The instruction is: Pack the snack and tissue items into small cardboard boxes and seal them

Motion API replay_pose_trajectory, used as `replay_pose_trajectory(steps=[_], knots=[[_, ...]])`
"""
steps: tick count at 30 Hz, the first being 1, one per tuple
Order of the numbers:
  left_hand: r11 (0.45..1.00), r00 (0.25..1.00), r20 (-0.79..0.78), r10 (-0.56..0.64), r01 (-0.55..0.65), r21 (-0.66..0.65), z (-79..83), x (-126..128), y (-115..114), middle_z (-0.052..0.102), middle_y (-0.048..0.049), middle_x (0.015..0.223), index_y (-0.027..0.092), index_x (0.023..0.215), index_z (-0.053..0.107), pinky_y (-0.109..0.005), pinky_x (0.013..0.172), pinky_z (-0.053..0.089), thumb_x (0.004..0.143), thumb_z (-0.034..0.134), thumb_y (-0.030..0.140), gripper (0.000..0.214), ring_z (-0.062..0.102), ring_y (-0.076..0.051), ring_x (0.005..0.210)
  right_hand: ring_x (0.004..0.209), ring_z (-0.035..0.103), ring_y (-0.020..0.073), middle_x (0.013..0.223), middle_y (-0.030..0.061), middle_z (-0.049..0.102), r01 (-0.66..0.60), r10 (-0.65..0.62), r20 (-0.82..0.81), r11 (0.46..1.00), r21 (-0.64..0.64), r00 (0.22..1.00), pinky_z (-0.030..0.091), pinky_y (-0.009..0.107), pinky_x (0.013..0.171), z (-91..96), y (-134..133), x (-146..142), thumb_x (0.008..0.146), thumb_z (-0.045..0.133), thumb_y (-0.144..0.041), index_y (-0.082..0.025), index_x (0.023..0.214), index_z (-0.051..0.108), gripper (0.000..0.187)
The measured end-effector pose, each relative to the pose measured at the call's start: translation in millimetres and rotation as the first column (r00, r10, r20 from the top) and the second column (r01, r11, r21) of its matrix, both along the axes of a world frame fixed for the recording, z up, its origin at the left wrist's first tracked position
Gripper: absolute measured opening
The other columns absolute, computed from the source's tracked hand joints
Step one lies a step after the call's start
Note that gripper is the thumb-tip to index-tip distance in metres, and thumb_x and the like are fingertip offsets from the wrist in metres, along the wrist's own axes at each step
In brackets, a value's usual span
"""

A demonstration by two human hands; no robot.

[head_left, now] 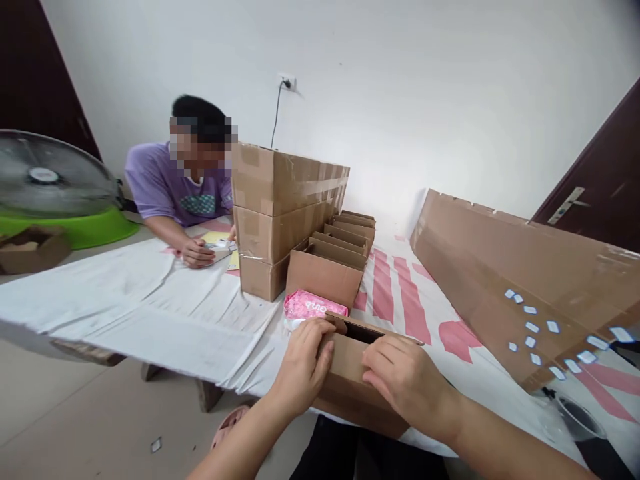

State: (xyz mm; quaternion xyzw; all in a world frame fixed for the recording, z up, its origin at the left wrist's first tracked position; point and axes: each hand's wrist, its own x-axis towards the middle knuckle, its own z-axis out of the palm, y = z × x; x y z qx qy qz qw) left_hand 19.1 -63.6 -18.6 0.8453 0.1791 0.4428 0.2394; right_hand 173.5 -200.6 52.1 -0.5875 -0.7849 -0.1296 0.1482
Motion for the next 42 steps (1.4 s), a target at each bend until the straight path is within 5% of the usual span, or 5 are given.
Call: replay_pose_trajectory(steps=[5,19,26,33,42], knots=[[0.990,0.989,-0.051,-0.136,0.134,-0.043,4.2,-2.9,4.0,0.060,-0.0069,0.112,0.022,0.104,0.055,-0.040,0.096,0.043,0.094,0.035,0.017,0.023,0.053,-0.021,0.111,0.071,0.058,0.0169,0.075,0.0001,0.064,0.042,-0.034,0.099,0.996,-0.075,0.994,0.041,0.029,0.064,1.9,19.2,-0.3,0.083,0.063,-0.017,-0.019,0.076,0.054,0.012],[0.990,0.988,-0.071,-0.137,0.134,-0.043,8.0,-4.8,3.9,0.058,-0.0093,0.115,0.020,0.108,0.060,-0.041,0.098,0.046,0.092,0.036,0.015,0.029,0.054,-0.022,0.112,0.077,0.060,0.0154,0.083,0.0005,0.067,0.017,0.010,0.122,0.975,-0.221,0.993,0.041,0.027,0.068,9.9,16.7,0.1,0.089,0.051,-0.013,-0.020,0.086,0.060,0.011],[0.990,0.989,-0.055,-0.138,0.135,-0.040,10.2,-4.7,2.6,0.059,-0.0088,0.112,0.020,0.105,0.060,-0.040,0.096,0.048,0.090,0.037,0.013,0.029,0.055,-0.021,0.109,0.064,0.049,0.0175,0.072,0.0043,0.060,-0.072,0.117,0.396,0.990,-0.125,0.911,0.033,0.030,0.057,1.9,24.9,-4.9,0.084,0.045,-0.004,-0.017,0.074,0.055,0.019],[0.990,0.989,-0.055,-0.136,0.134,-0.041,15.5,-6.6,0.2,0.060,-0.0086,0.111,0.021,0.104,0.062,-0.040,0.094,0.050,0.089,0.038,0.012,0.030,0.057,-0.021,0.107,0.071,0.057,0.0145,0.080,0.0008,0.065,-0.093,0.126,0.199,0.982,-0.167,0.972,0.039,0.027,0.062,8.6,29.8,12.8,0.089,0.052,-0.014,-0.019,0.085,0.060,0.011],[0.989,0.987,-0.064,-0.146,0.144,-0.036,12.8,-6.6,2.2,0.059,-0.0078,0.113,0.021,0.104,0.061,-0.037,0.097,0.048,0.090,0.037,0.012,0.029,0.056,-0.020,0.110,0.062,0.050,0.0147,0.071,0.0016,0.061,-0.158,0.186,0.344,0.981,-0.110,0.920,0.035,0.029,0.057,7.2,29.7,8.1,0.090,0.046,-0.013,-0.017,0.081,0.059,0.016]])
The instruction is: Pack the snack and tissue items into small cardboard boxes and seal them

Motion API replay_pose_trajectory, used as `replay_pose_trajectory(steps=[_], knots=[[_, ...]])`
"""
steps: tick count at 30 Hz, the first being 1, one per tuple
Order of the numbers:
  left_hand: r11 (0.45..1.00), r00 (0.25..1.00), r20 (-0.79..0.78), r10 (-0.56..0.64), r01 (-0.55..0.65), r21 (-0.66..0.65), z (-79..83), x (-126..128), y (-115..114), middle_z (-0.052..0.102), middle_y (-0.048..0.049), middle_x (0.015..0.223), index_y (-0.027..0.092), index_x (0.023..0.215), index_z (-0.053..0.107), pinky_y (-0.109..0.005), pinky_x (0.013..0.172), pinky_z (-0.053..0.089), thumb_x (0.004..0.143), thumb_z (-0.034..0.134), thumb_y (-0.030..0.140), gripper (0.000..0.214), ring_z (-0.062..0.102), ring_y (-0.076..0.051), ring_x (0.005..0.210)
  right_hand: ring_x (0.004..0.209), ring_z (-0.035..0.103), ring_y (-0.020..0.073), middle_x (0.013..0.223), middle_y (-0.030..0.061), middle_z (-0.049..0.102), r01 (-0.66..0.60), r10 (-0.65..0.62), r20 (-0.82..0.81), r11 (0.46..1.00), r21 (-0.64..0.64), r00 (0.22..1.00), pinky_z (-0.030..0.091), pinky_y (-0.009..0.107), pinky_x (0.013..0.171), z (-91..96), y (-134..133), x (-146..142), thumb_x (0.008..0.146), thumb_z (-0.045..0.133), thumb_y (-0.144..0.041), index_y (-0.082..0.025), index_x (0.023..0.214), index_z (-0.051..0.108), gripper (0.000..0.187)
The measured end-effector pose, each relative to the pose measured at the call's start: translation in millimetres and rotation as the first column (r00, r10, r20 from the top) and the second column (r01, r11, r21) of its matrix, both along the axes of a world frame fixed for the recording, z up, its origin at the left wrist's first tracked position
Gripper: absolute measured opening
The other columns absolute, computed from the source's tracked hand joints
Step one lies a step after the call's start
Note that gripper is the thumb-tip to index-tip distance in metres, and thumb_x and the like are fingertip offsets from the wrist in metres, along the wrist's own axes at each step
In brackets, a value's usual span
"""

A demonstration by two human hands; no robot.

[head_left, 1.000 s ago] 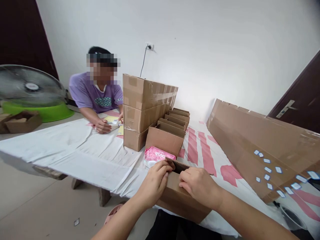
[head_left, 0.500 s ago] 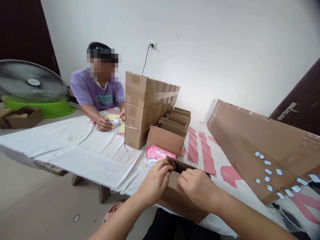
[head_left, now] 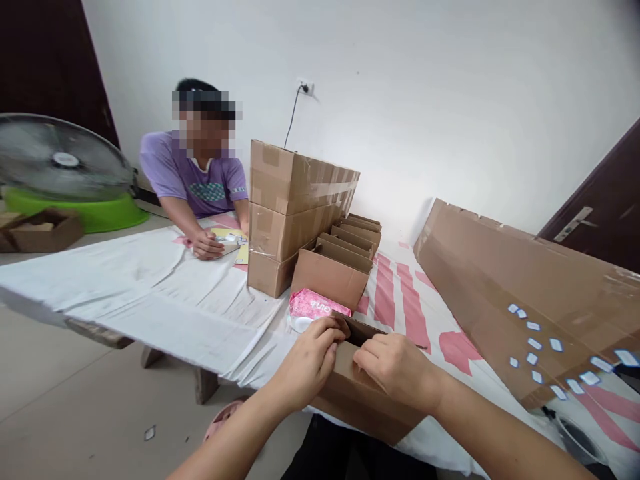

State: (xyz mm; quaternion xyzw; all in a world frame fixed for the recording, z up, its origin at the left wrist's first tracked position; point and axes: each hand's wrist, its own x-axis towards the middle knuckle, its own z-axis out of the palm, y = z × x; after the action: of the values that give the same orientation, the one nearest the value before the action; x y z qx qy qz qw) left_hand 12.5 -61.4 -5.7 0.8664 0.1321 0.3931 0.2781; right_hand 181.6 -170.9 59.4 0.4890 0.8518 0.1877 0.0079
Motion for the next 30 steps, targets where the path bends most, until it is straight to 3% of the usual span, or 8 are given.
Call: replay_pose_trajectory(steps=[3,9,11,13,15,18,23,30], knots=[[1.000,1.000,-0.005,0.002,-0.002,-0.001,0.1,-0.4,-0.1,0.059,-0.0079,0.113,0.021,0.104,0.060,-0.037,0.097,0.048,0.090,0.037,0.012,0.029,0.056,-0.020,0.110,0.067,0.051,0.0139,0.076,0.0007,0.062,0.032,-0.038,-0.088,0.997,-0.065,0.995,0.037,0.026,0.061,3.8,-6.0,-2.0,0.090,0.046,-0.013,-0.019,0.090,0.060,0.016],[1.000,1.000,-0.006,0.016,-0.016,0.000,-0.1,1.2,-0.5,0.059,-0.0085,0.112,0.021,0.103,0.060,-0.039,0.095,0.049,0.089,0.038,0.012,0.028,0.056,-0.021,0.109,0.068,0.050,0.0172,0.075,0.0042,0.059,0.025,-0.026,-0.072,1.000,-0.009,0.997,0.037,0.030,0.059,-5.1,-5.6,-6.6,0.086,0.043,-0.009,-0.018,0.075,0.055,0.019],[1.000,1.000,-0.006,0.017,-0.017,0.005,-0.6,1.0,-0.2,0.059,-0.0086,0.113,0.021,0.104,0.060,-0.039,0.096,0.049,0.089,0.038,0.013,0.028,0.056,-0.021,0.110,0.072,0.053,0.0180,0.079,0.0054,0.060,0.112,-0.100,-0.240,0.993,0.037,0.966,0.041,0.031,0.062,-10.2,-0.5,-4.3,0.087,0.042,-0.011,-0.018,0.080,0.055,0.017],[1.000,1.000,-0.011,0.015,-0.015,0.011,-0.7,0.2,0.3,0.059,-0.0085,0.114,0.021,0.104,0.060,-0.039,0.097,0.048,0.089,0.037,0.013,0.028,0.056,-0.021,0.111,0.072,0.057,0.0166,0.080,0.0046,0.062,0.269,-0.206,-0.536,0.962,0.041,0.819,0.046,0.030,0.064,-11.5,2.7,0.6,0.089,0.040,-0.014,-0.019,0.084,0.052,0.014],[1.000,1.000,-0.019,0.012,-0.011,0.017,-0.8,-0.8,0.9,0.059,-0.0084,0.114,0.021,0.104,0.059,-0.039,0.097,0.048,0.089,0.036,0.013,0.029,0.055,-0.021,0.111,0.066,0.059,0.0143,0.073,0.0017,0.063,0.383,-0.264,-0.785,0.923,-0.037,0.560,0.049,0.027,0.062,-8.3,-0.3,7.3,0.092,0.038,-0.020,-0.020,0.086,0.049,0.013],[0.999,0.999,-0.031,0.014,-0.013,0.032,-1.9,-1.9,2.1,0.059,-0.0083,0.116,0.022,0.107,0.058,-0.039,0.097,0.048,0.090,0.037,0.014,0.029,0.055,-0.021,0.112,0.064,0.061,0.0137,0.071,0.0004,0.063,0.413,-0.226,-0.912,0.908,-0.070,0.344,0.052,0.027,0.060,-1.7,-21.6,20.9,0.094,0.041,-0.030,-0.020,0.090,0.051,0.014],[0.998,0.998,-0.054,0.045,-0.042,0.052,-8.1,-2.5,6.2,0.058,-0.0083,0.122,0.022,0.115,0.056,-0.043,0.102,0.044,0.092,0.036,0.023,0.031,0.053,-0.024,0.117,0.075,0.061,0.0151,0.086,0.0038,0.064,0.539,-0.233,-0.838,0.838,0.084,0.493,0.051,0.029,0.070,-17.1,-90.9,59.0,0.093,0.048,-0.028,-0.020,0.091,0.058,0.014],[0.996,0.997,-0.072,0.023,-0.017,0.086,-16.1,4.0,14.3,0.058,-0.0058,0.123,0.025,0.113,0.055,-0.049,0.102,0.042,0.094,0.034,0.033,0.030,0.050,-0.026,0.119,0.078,0.059,0.0169,0.083,0.0039,0.062,0.711,-0.581,-0.627,0.701,-0.061,0.518,0.050,0.030,0.070,-93.2,-182.1,96.0,0.091,0.043,-0.015,-0.019,0.087,0.058,0.015]])
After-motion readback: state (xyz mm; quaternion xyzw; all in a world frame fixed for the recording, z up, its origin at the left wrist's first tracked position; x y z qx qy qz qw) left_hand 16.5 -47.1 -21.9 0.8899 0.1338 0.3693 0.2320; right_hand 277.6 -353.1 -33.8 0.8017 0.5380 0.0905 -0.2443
